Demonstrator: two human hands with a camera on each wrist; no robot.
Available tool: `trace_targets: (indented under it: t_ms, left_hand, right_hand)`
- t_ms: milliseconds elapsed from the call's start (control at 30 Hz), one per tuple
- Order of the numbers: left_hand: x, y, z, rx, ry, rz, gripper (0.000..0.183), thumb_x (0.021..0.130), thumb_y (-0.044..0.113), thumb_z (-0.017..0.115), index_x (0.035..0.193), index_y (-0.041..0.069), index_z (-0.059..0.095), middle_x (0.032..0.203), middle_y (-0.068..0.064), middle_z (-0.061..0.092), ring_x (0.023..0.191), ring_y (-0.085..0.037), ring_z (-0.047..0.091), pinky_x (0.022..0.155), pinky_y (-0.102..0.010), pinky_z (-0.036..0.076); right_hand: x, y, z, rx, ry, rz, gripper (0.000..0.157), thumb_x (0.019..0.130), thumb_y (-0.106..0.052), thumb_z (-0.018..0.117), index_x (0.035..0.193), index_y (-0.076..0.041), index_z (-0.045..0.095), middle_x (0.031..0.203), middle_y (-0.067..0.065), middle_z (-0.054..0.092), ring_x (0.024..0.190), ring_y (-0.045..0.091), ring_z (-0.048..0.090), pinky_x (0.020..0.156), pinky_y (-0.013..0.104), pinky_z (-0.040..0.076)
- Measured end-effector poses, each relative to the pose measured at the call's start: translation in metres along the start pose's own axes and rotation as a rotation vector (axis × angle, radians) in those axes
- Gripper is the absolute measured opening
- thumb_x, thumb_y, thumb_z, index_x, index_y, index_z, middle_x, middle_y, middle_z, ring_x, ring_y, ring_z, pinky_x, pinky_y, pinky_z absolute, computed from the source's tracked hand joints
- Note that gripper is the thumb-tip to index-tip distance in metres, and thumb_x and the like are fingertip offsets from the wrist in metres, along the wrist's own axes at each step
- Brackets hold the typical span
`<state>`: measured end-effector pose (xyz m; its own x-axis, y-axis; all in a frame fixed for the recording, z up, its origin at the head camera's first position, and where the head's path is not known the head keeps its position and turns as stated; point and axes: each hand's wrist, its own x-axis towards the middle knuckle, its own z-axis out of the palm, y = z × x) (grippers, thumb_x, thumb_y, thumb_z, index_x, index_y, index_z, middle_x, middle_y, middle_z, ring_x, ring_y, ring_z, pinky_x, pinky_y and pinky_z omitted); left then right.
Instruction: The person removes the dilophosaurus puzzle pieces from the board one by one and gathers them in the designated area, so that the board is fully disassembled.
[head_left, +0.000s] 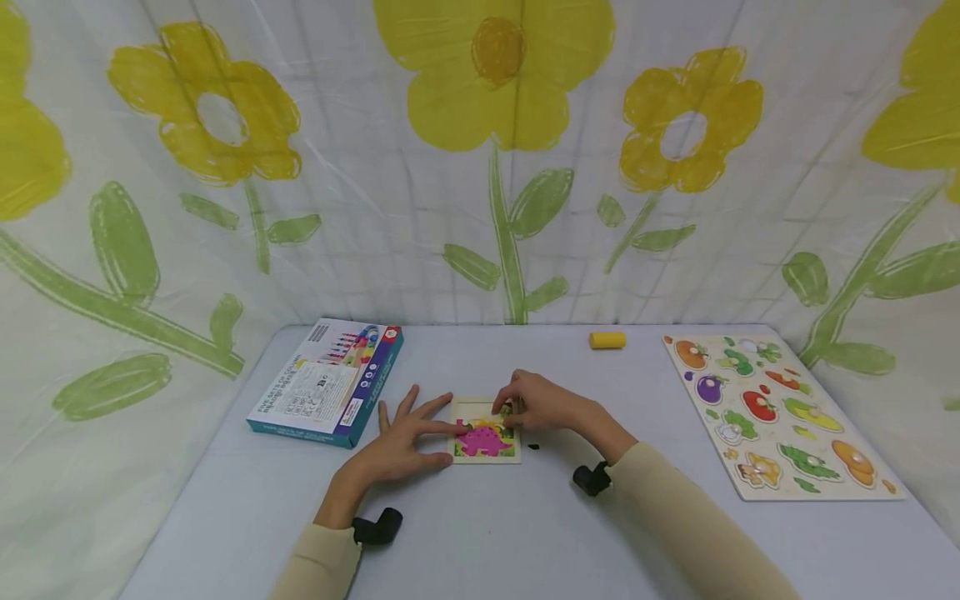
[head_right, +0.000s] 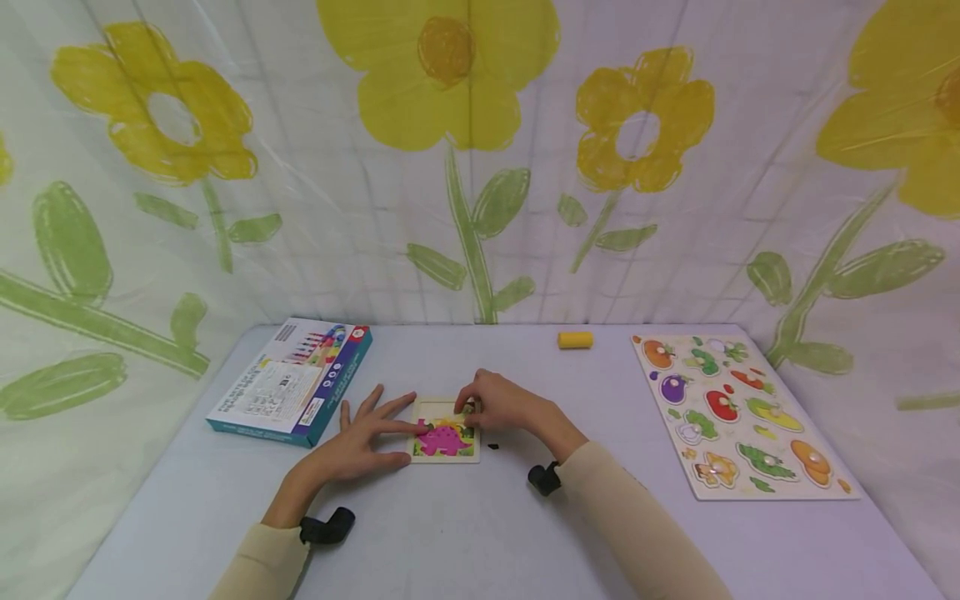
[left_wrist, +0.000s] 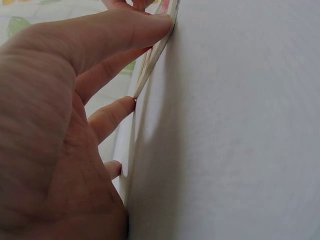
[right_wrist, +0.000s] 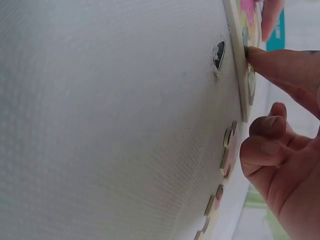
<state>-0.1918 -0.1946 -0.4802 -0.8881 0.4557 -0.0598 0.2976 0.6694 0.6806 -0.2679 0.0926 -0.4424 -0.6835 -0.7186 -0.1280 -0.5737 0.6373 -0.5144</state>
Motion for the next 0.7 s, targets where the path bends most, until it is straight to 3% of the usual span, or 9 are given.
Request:
trace_targets:
  t_ms: [267, 567, 700]
  left_hand:
    - [0.0002, -0.0002, 0.0002, 0.005, 0.003, -0.003, 0.04, 0.093, 0.036, 0.077, 0.133, 0.034, 0.075, 0.176, -0.003, 0.033, 0.165, -0.051, -0.009, 0.114, -0.083, -0.026]
    - [0.0002, -0.0005, 0.0, -0.001, -0.003, -0.009, 0.041, 0.093, 0.037, 0.077, 0.134, 0.034, 0.074, 0.176, -0.003, 0.032, 0.165, -0.05, -0.01, 0.114, -0.082, -0.026]
    - [-0.0001, 0.0003, -0.0002, -0.008, -0.007, -0.012, 0.041, 0.093, 0.036, 0.077, 0.134, 0.035, 0.074, 0.176, -0.003, 0.032, 0.165, -0.049, -0.01, 0.114, -0.082, -0.026]
  right_hand:
    - [-0.0015, 0.0009, 0.002, 0.015, 0.038, -0.001, 0.016, 0.094, -0.017, 0.081, 0.11, -0.02, 0.08, 0.115, 0.011, 0.059, 0.096, 0.017, 0.051, 0.08, 0.027, 0.045]
    - [-0.0022, 0.0035, 0.0017, 0.018, 0.049, -0.036, 0.019, 0.094, -0.015, 0.08, 0.114, -0.018, 0.078, 0.111, 0.007, 0.064, 0.09, 0.016, 0.056, 0.078, 0.026, 0.049]
    - [-0.0031, 0.0031, -0.0014, 0.028, 0.091, -0.035, 0.023, 0.097, -0.012, 0.076, 0.12, -0.013, 0.075, 0.108, 0.006, 0.069, 0.084, 0.012, 0.056, 0.075, 0.024, 0.05]
